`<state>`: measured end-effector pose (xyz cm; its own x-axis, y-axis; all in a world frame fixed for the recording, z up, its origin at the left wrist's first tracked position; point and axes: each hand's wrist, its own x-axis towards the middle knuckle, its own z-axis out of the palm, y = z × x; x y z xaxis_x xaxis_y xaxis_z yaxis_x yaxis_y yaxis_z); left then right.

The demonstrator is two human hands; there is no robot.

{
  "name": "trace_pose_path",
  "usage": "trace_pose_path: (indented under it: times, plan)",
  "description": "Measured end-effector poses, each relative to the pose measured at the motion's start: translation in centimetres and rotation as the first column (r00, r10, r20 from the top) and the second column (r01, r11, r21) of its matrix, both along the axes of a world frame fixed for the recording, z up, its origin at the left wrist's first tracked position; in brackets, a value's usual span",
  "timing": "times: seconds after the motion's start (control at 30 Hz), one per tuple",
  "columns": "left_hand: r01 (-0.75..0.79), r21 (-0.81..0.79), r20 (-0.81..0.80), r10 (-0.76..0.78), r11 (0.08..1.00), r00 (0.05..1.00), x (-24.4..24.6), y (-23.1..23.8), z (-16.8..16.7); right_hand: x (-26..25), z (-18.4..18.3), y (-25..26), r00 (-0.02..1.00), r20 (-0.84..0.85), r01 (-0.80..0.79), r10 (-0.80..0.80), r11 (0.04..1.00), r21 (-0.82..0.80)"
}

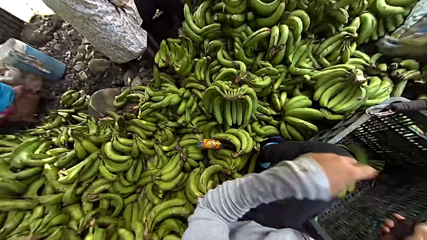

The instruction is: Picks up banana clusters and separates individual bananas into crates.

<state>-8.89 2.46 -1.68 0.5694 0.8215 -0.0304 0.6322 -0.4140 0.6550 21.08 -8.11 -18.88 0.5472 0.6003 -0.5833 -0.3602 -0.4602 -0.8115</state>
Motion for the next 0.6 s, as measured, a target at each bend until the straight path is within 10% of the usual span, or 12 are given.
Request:
trace_pose_path:
  times: [0.1,0.17,0.23,0.43,0.6]
  plan:
    - [-0.604,-0.205,-0.554,0.417,0.77,0.721,-16.4,5.1,-16.3,1.4,-0.8,-0.3,0.997,0.074,0.041,-0.038,0.998,-0.049]
    - [-0.786,-0.177,-0.762,0.423,0.592,0.49,-24.8,4.4,-27.4,1.9,-0.8,-0.6,0.993,0.098,0.071,-0.063,0.995,-0.075]
    - [-0.779,-0.224,-0.846,0.28,0.586,0.454,-29.3,1.8,-32.1,1.6,-0.4,-0.8,0.992,0.111,0.074,-0.064,0.993,-0.093]
    - [-0.783,-0.227,-0.817,0.324,0.579,0.476,-30.5,-1.3,-33.2,0.2,1.0,-0.5,0.987,0.161,0.027,0.002,0.984,-0.176]
    - [-0.858,-0.343,-0.823,0.319,0.382,0.471,-32.4,-8.2,-25.2,0.9,0.8,0.3,0.982,0.187,0.002,0.034,0.981,-0.193]
